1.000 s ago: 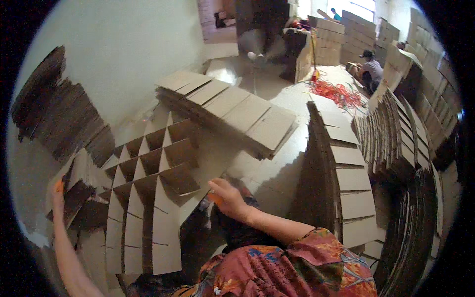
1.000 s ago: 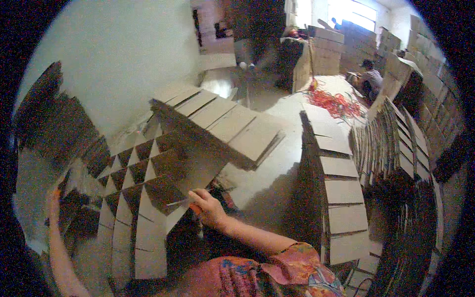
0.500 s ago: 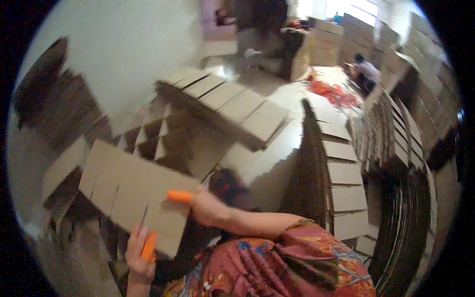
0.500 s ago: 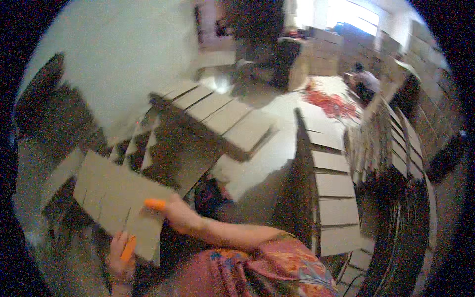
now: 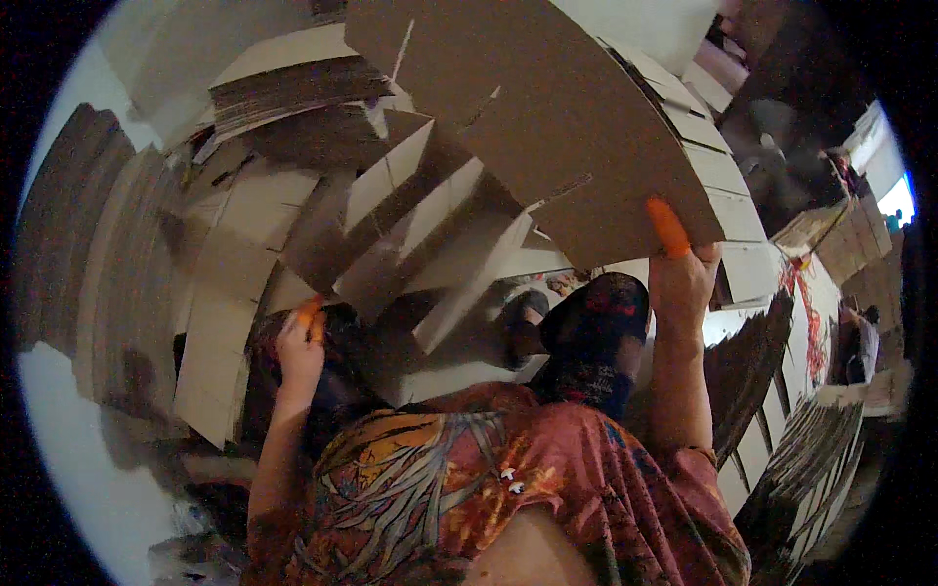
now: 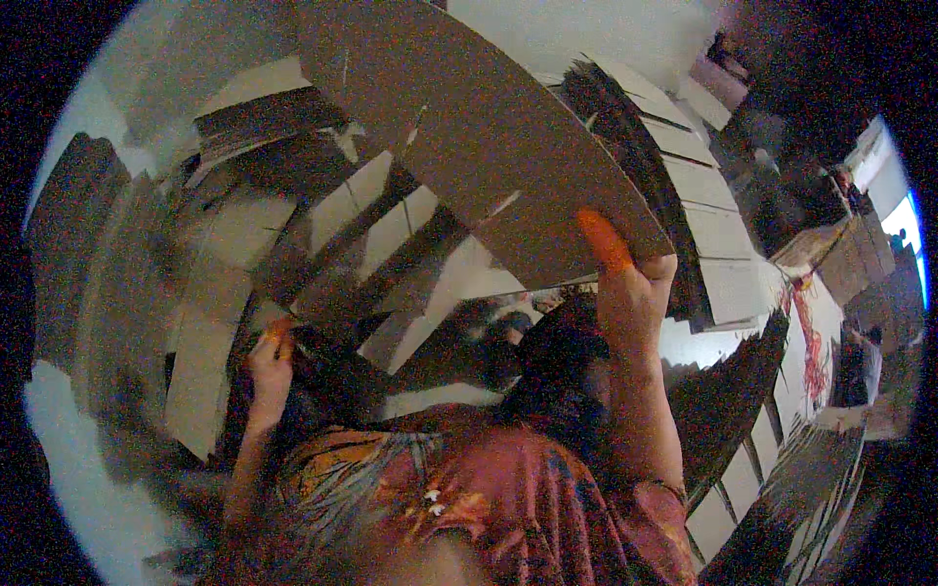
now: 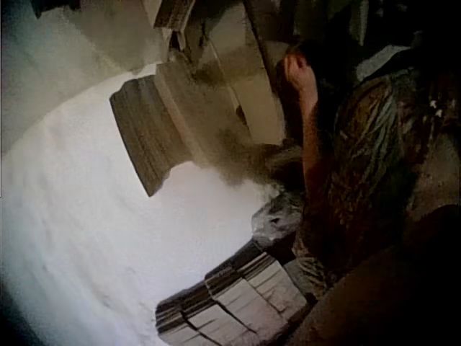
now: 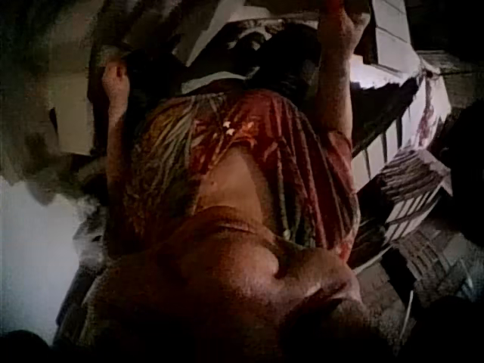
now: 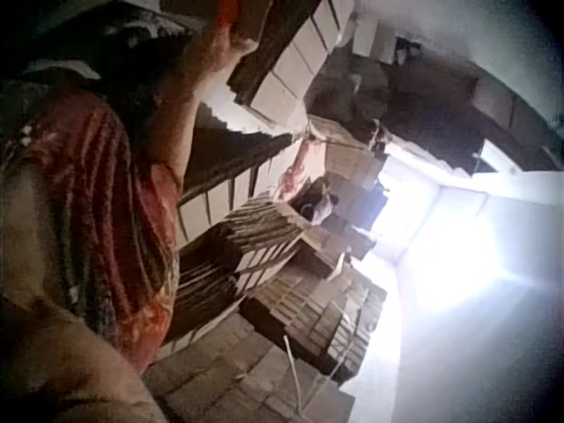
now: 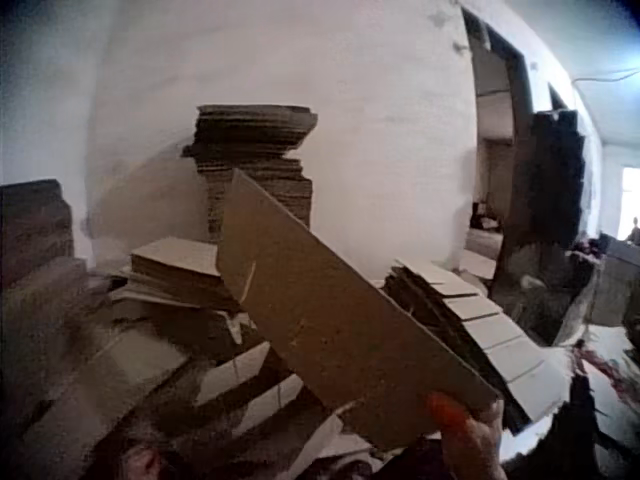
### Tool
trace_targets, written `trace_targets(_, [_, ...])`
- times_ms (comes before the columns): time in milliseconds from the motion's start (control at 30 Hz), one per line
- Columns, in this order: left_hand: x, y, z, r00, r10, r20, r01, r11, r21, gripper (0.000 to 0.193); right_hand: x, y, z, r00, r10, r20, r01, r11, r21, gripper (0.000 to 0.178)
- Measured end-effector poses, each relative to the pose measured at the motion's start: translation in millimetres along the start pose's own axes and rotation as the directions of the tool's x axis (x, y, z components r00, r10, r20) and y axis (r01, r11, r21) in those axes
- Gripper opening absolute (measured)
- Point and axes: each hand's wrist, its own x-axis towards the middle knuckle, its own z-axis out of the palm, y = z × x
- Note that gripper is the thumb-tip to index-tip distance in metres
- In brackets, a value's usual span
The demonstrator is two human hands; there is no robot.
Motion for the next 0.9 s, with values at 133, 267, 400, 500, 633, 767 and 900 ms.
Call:
trace_targets(133, [6,-6,7,0.984,0.037,0.177,-0.068,0.982,0.173,0.019,0,17,5,0.987,0.009,0.16,0.031,0.969,-0.247,0.021])
trace_targets(267, [4,-17,7,0.971,0.006,0.239,-0.063,0.971,0.232,0.015,10,25,3,0.964,0.117,0.24,-0.046,0.958,-0.283,0.02])
trace_targets(400, [6,-7,4,0.976,-0.009,0.216,-0.022,0.99,0.141,0.015,16,17,13,0.954,0.151,0.26,-0.046,0.928,-0.37,0.019])
trace_targets(500, [6,-10,5,0.974,0.028,0.224,-0.066,0.984,0.164,0.014,19,46,3,0.957,0.17,0.234,-0.033,0.869,-0.494,0.015])
trace_targets(633, [3,-16,8,0.976,0.006,0.218,-0.046,0.983,0.178,0.015,14,62,6,0.927,0.208,0.312,-0.049,0.893,-0.448,0.016])
trace_targets(767, [6,-3,10,0.99,0.032,0.135,-0.05,0.99,0.13,0.016,1,89,-11,0.924,0.204,0.325,-0.033,0.885,-0.464,0.017])
trace_targets(900, [-2,-9,5,0.995,-0.052,0.081,0.049,0.998,0.032,0.015,6,69,3,0.929,0.2,0.31,-0.028,0.875,-0.483,0.015])
